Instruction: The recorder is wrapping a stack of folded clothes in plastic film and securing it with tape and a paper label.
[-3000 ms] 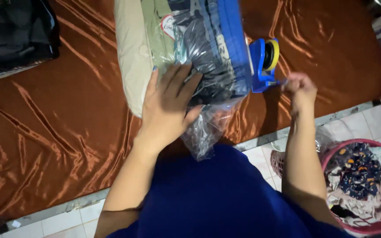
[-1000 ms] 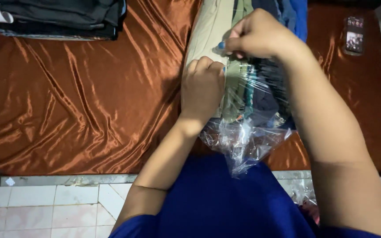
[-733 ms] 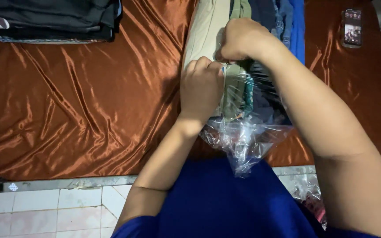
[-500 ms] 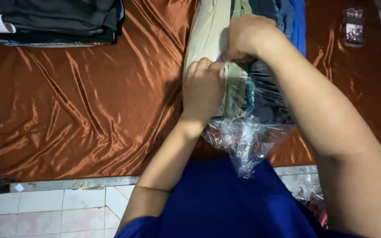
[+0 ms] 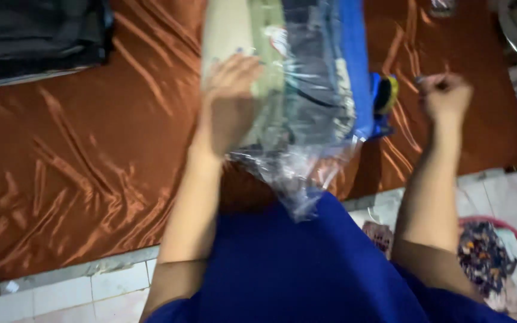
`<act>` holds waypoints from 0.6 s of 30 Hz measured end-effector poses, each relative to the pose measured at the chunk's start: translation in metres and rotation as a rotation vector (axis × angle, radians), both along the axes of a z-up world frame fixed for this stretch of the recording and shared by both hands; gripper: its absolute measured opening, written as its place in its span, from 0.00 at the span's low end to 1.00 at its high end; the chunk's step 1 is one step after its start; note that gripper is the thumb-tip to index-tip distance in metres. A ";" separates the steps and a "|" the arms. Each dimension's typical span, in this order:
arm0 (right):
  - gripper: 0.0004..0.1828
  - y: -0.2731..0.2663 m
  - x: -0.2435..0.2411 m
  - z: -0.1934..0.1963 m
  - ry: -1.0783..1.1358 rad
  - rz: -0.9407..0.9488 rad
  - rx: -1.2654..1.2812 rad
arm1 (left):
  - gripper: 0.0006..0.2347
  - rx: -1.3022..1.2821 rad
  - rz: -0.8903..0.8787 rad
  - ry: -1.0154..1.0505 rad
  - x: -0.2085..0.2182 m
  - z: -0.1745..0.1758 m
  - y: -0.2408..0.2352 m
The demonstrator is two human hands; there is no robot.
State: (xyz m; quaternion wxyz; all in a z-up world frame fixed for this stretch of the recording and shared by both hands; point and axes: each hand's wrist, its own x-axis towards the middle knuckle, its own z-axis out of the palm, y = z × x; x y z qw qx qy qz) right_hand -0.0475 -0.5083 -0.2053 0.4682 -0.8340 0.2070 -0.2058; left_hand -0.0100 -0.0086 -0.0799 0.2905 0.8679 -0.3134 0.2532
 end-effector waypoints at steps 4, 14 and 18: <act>0.06 -0.043 -0.006 -0.133 0.019 -0.033 -0.104 | 0.20 -0.059 -0.108 0.228 -0.004 0.017 0.009; 0.12 0.022 -0.050 -0.093 -0.084 -0.022 0.540 | 0.26 0.161 0.044 0.328 -0.030 0.037 -0.012; 0.10 0.042 -0.082 -0.131 -0.073 -0.085 0.683 | 0.26 0.144 0.050 0.283 -0.033 0.027 -0.014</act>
